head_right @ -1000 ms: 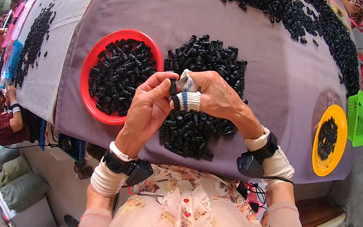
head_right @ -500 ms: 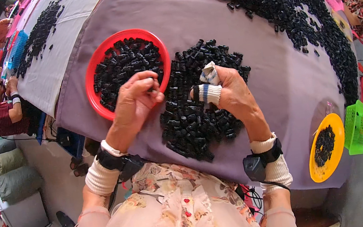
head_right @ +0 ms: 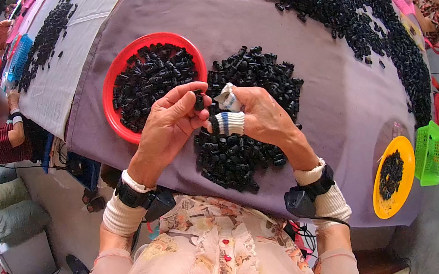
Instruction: Assembling small black components by hand at a workstation.
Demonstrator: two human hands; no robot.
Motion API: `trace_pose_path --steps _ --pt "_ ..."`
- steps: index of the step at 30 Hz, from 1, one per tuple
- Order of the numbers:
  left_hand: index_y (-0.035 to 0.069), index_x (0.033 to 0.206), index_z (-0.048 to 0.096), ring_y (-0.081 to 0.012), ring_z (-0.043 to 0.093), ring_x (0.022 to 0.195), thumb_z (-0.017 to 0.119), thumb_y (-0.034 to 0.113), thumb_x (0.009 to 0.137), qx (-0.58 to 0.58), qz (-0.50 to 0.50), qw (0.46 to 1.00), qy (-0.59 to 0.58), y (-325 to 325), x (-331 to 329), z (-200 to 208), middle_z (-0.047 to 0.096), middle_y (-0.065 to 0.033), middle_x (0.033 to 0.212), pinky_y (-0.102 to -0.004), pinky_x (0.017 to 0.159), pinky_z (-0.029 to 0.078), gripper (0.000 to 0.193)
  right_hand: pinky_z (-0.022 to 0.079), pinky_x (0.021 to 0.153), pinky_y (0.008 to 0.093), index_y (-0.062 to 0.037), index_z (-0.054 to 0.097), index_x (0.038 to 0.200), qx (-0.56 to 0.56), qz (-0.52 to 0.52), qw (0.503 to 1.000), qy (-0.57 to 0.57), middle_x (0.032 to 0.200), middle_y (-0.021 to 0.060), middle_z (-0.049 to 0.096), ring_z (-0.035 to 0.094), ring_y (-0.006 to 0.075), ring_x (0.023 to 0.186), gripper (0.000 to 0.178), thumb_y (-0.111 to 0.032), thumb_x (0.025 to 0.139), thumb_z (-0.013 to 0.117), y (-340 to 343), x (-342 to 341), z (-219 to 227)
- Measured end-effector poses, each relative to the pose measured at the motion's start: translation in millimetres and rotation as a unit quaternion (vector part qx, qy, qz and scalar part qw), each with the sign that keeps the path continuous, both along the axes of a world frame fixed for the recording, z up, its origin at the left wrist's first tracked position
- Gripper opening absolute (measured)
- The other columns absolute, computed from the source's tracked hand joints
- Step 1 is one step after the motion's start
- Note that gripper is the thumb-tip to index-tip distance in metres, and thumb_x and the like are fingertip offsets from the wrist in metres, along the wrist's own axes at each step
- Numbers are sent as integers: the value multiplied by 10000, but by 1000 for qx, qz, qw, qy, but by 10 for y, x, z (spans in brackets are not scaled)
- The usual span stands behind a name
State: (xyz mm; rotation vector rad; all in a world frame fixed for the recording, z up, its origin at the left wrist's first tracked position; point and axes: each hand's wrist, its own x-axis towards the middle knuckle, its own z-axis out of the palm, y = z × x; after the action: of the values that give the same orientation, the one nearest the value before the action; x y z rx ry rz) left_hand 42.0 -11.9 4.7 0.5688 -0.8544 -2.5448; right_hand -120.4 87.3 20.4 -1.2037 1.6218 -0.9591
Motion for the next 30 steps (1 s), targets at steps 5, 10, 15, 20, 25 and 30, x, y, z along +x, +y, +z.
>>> trace_pose_path --steps 5,10,15,20,25,30 --pt "-16 1121 548 -117 599 774 503 159 916 -22 -24 999 5 18 -44 -106 616 -89 938 -261 686 526 273 400 543 264 -6 586 796 -63 20 998 3 627 22 535 481 88 596 386 -329 675 758 -58 16 -80" --pt "-15 1126 549 -118 604 803 498 141 918 -28 -18 999 -24 55 -78 -85 618 -86 950 -260 668 530 265 398 541 271 -1 576 791 -58 17 998 9 631 32 531 471 101 587 398 -329 663 761 -44 -17 -117" --pt "-19 1117 546 -122 606 815 495 124 918 -23 -24 999 -30 46 -76 -101 616 -88 962 -259 677 531 251 397 540 278 1 578 786 -50 23 998 -3 632 34 533 465 107 582 398 -337 670 754 -53 -25 -131" --pt "-16 1092 551 -120 604 828 505 115 911 -19 -21 999 -29 51 -86 -134 615 -85 965 -263 697 530 228 392 535 281 -4 576 771 -24 23 999 -23 609 27 517 459 109 574 382 -336 685 744 -54 -8 -82" --pt "-15 1078 553 -118 601 837 510 109 908 -15 -23 999 -22 57 -99 -145 613 -84 971 -266 720 525 215 386 520 289 -10 585 777 -21 30 999 0 588 28 515 450 113 555 355 -331 712 723 -36 -29 -134" --pt "-15 1062 556 -120 597 842 511 93 905 -23 -13 999 -22 51 -100 -134 611 -78 974 -271 730 521 196 383 514 285 -6 587 786 -59 45 997 -8 576 37 505 436 108 548 343 -326 742 702 -39 1 -229"
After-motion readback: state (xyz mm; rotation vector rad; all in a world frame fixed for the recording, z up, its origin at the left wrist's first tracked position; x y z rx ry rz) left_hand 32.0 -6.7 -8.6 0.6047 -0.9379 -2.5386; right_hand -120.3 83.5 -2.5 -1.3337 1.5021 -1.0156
